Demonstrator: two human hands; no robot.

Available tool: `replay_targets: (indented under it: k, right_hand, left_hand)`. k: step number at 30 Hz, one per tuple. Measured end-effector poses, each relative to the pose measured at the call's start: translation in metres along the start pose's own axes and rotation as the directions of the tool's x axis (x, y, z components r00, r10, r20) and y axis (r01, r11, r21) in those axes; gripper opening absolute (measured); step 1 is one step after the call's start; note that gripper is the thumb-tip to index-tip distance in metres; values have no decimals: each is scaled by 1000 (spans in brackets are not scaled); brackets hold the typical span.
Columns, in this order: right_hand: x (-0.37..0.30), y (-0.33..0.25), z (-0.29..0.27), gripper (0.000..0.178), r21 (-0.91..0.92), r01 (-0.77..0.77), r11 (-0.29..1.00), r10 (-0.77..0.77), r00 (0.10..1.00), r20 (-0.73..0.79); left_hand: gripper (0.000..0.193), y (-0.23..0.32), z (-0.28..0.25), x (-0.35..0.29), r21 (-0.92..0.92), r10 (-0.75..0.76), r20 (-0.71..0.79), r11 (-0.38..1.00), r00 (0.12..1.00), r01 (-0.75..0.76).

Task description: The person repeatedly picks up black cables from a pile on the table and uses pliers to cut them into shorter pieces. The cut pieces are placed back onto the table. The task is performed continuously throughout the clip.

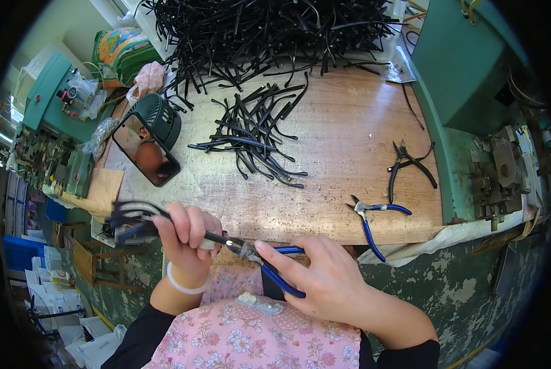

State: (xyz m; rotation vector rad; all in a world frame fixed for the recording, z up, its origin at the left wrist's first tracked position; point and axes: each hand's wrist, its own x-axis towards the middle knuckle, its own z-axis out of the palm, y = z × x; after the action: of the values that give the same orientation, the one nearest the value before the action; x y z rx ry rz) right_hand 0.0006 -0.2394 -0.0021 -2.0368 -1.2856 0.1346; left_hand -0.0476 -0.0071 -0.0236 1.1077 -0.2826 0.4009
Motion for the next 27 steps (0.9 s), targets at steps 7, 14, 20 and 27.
replay_targets:
  k: [7, 14, 20, 27]
  right_hand:
    - [-6, -3, -3, 76, 435, 7, 900, 40, 994, -100]
    - [1, -10, -8, 72, -194, 59, 979, -68, 997, -42]
    - [3, -15, -14, 66, -252, 84, 964, -89, 996, -6]
    - [2, -6, -10, 67, -99, 10, 995, -9, 1000, 5]
  left_hand:
    - [47, -7, -14, 13, -495, -155, 131, 845, 979, 200]
    - [48, -5, -12, 12, -440, -90, 183, 883, 979, 163]
    - [47, -6, -17, 14, -340, -50, 256, 930, 966, 138]
    - [42, -11, -18, 3, -313, -66, 94, 945, 993, 92]
